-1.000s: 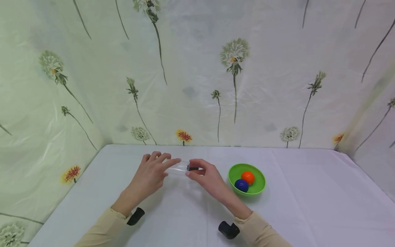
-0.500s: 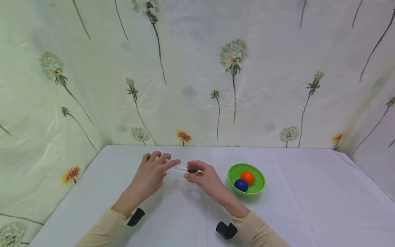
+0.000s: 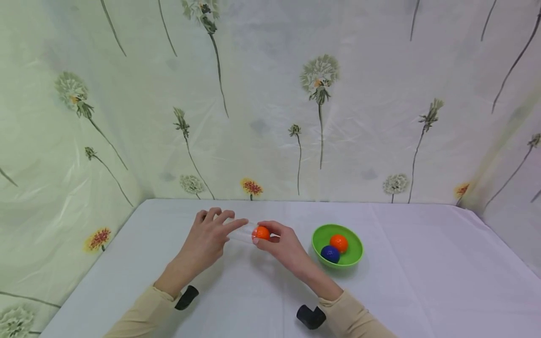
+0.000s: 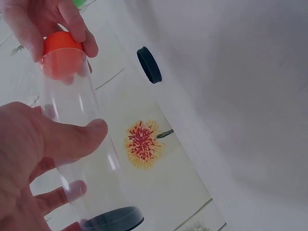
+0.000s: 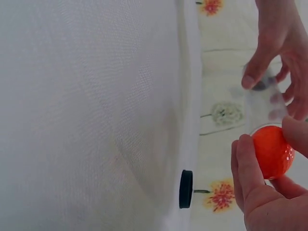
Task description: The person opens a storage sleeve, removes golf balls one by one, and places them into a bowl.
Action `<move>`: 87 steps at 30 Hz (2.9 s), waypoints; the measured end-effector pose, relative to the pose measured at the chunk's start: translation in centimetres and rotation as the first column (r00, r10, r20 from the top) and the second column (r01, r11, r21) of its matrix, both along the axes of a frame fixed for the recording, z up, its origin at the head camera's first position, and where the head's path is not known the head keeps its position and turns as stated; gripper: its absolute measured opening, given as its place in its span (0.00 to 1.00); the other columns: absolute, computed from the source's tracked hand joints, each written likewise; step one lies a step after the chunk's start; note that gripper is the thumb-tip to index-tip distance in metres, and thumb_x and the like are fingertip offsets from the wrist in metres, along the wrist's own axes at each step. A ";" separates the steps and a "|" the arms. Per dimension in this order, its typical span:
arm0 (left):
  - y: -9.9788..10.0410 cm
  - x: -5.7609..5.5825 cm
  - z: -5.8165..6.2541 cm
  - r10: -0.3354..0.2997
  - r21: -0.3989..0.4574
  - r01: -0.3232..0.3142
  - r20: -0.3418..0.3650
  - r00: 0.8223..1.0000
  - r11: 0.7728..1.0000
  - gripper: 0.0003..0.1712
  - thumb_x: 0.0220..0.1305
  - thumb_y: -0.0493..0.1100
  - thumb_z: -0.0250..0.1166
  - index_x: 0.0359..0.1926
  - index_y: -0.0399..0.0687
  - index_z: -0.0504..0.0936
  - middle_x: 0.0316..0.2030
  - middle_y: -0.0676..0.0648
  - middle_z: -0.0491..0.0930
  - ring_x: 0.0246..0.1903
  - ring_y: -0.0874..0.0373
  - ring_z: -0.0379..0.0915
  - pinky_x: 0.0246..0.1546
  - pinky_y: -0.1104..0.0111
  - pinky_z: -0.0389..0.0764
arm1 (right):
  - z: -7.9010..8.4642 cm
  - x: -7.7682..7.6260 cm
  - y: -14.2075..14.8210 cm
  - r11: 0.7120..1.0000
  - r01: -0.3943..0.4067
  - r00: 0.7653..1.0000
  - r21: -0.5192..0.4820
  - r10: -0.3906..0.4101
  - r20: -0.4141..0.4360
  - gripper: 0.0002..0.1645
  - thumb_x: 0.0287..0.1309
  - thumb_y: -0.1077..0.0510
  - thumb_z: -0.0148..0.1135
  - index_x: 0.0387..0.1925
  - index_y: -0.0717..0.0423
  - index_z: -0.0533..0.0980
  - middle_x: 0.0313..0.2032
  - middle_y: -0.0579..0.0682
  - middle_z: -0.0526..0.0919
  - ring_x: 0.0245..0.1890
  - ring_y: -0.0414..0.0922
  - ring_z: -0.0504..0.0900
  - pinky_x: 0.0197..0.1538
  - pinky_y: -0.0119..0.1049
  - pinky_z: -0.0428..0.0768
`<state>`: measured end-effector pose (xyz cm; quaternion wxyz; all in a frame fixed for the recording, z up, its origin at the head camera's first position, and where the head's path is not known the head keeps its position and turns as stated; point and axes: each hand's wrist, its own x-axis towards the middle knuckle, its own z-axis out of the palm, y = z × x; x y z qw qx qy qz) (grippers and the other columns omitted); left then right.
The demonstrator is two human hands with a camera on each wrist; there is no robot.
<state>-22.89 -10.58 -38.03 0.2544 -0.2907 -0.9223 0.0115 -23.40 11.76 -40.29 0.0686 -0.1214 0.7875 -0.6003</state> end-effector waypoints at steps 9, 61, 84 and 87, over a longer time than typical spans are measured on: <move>0.0 -0.1 0.1 0.032 -0.020 -0.032 0.025 0.999 0.999 0.36 0.55 0.38 0.74 0.63 0.67 0.75 0.53 0.51 0.73 0.51 0.51 0.65 0.48 0.56 0.66 | 0.3 0.1 1.1 0.998 0.023 0.998 0.053 -0.020 -0.054 0.27 0.59 0.55 0.69 0.60 0.52 0.76 0.52 0.51 0.79 0.45 0.49 0.81 0.47 0.40 0.81; -1.2 -0.2 -0.6 0.032 0.078 -0.045 0.157 0.987 0.996 0.36 0.55 0.34 0.72 0.63 0.64 0.75 0.51 0.52 0.75 0.50 0.50 0.68 0.44 0.53 0.69 | 2.6 1.1 11.6 0.959 0.112 0.975 0.261 -0.055 -0.217 0.31 0.58 0.52 0.71 0.60 0.57 0.73 0.55 0.59 0.78 0.51 0.56 0.82 0.47 0.36 0.81; -1.1 -0.2 -0.9 0.041 0.083 -0.056 0.166 0.985 0.995 0.36 0.54 0.34 0.72 0.63 0.65 0.76 0.51 0.52 0.75 0.51 0.50 0.68 0.45 0.53 0.69 | 1.5 0.5 13.8 0.891 0.219 0.952 0.396 -0.108 -0.285 0.22 0.61 0.51 0.68 0.54 0.53 0.79 0.52 0.54 0.82 0.54 0.56 0.77 0.54 0.52 0.74; -1.1 -0.2 -0.9 0.038 0.085 -0.052 0.164 0.986 0.995 0.36 0.54 0.34 0.72 0.63 0.64 0.76 0.51 0.52 0.75 0.51 0.50 0.68 0.45 0.53 0.69 | 1.5 0.6 13.8 0.899 0.211 0.952 0.384 -0.101 -0.288 0.22 0.61 0.52 0.68 0.55 0.55 0.78 0.53 0.55 0.81 0.55 0.56 0.78 0.55 0.50 0.75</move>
